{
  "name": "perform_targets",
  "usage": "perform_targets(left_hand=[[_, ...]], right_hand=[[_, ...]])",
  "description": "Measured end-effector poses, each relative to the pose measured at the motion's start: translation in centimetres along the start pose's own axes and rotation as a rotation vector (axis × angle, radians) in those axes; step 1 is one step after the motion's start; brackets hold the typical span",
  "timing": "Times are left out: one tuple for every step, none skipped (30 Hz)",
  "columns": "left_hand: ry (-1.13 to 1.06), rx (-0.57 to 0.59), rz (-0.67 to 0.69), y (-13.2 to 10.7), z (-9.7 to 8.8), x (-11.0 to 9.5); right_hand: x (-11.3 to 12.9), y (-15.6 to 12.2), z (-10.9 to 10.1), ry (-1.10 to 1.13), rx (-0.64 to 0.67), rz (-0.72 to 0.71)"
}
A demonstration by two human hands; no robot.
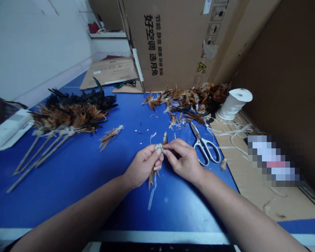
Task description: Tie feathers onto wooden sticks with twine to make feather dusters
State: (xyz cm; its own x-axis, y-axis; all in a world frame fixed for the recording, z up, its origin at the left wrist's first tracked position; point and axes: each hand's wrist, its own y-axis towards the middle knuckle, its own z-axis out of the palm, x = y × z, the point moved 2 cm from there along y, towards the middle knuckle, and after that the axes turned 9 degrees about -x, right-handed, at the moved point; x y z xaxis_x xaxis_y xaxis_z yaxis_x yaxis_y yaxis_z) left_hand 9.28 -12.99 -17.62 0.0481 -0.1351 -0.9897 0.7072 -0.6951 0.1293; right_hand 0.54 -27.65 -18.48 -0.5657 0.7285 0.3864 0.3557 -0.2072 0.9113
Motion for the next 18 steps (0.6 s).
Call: perform_targets(left_hand=[[-0.008,-0.003,-0.001,0.01,0.02,0.01],[-0.012,-0.005,-0.004,0.02,0.03,0.03],[-0.012,-0.006,-0.007,0.04,0.05,0.07],[-0.011,-0.006,-0.009,0.07,0.05,0.12],[-0.011,-0.007,-0.009,0.09,0.05,0.18],[-0.012,-0.008,-0.004,0.13,0.04,0.25],[-0.014,-0.008,0.001,0.16,0.02,0.33],[-0.013,-0.007,0.006,0.19,0.01,0.42],[-0.010,-0.005,0.010,0.23,0.00,0.52],[-0.004,-0.003,0.013,0.25,-0.01,0.62],[0.004,0.001,0.015,0.27,-0.01,0.71],[0.014,0.007,0.015,0.29,-0.01,0.79],[0.024,0.014,0.016,0.29,-0.01,0.84],[0.033,0.022,0.018,0.29,-0.01,0.87],[0.042,0.030,0.022,0.27,-0.02,0.86],[0.051,0.037,0.025,0.25,-0.04,0.84],[0.062,0.041,0.025,0.23,-0.08,0.79],[0.074,0.043,0.024,0.20,-0.13,0.73]], right_hand=[[0.07,0.02,-0.02,0.004,0.006,-0.001],[0.13,0.06,-0.03,0.009,0.014,0.002],[0.17,0.10,-0.04,0.013,0.024,0.010],[0.19,0.14,-0.04,0.016,0.037,0.019],[0.20,0.16,-0.04,0.019,0.052,0.029],[0.18,0.17,-0.03,0.023,0.066,0.037],[0.16,0.15,-0.02,0.026,0.081,0.044],[0.13,0.12,0.00,0.030,0.096,0.050],[0.10,0.07,0.01,0.034,0.112,0.056],[0.07,0.02,0.03,0.038,0.128,0.065],[0.05,-0.03,0.05,0.041,0.140,0.075],[0.03,-0.07,0.06,0.044,0.147,0.086],[0.01,-0.09,0.06,0.046,0.148,0.100],[-0.03,-0.09,0.06,0.045,0.141,0.117],[-0.08,-0.07,0.05,0.041,0.128,0.135],[-0.15,-0.04,0.03,0.034,0.114,0.151],[-0.23,0.00,0.03,0.030,0.106,0.163],[-0.32,0.03,0.04,0.025,0.100,0.172]])
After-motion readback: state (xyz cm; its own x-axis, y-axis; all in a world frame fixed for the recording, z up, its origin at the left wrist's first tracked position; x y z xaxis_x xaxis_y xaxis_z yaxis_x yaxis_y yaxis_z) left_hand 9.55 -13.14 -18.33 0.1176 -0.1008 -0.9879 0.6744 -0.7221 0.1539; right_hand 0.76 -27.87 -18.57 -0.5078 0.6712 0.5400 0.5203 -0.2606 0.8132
